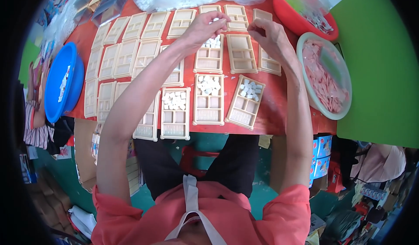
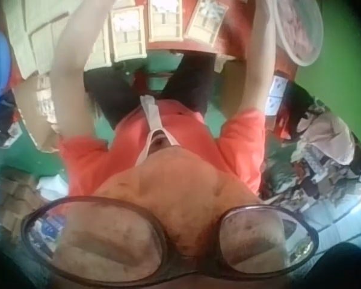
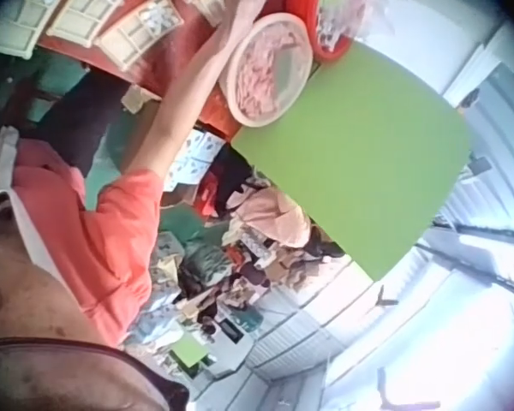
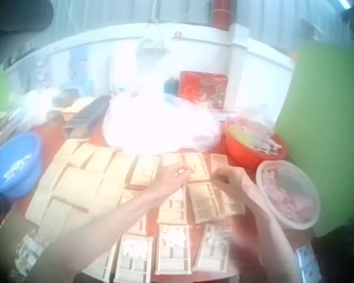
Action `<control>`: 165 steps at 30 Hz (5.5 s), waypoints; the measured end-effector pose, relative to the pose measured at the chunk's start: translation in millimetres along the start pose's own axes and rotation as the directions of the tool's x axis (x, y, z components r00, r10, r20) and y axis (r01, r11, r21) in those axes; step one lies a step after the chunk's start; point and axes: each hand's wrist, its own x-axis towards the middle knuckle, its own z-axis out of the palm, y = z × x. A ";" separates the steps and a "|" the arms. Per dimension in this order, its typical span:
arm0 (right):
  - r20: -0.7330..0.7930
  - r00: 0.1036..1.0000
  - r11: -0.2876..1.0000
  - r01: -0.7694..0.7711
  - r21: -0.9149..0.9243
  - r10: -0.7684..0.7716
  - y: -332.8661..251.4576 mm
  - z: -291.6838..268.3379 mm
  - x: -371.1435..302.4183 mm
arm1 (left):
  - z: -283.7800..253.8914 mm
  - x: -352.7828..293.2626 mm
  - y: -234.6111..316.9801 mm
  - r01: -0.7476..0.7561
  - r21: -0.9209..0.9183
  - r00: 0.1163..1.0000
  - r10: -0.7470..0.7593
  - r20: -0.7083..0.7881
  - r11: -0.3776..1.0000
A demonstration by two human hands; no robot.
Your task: Placing small white rectangular items into compartmentalized plastic trays.
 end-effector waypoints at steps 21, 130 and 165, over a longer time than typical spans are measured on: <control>0.126 0.992 0.999 -0.024 0.044 0.018 -35.4 -3.8 -73.7 | -19.3 -93.2 67.9 -0.428 0.422 0.893 0.446 0.061 0.799; 0.304 0.925 0.931 -0.117 -0.346 0.229 90.1 -7.0 22.3 | -45.8 -273.3 -309.1 -0.024 -0.338 0.998 0.043 0.048 0.941; 0.267 0.962 0.977 -0.004 -0.214 0.062 29.9 12.1 42.5 | -49.2 -263.1 -319.3 0.008 -0.781 0.994 -0.092 -0.063 0.624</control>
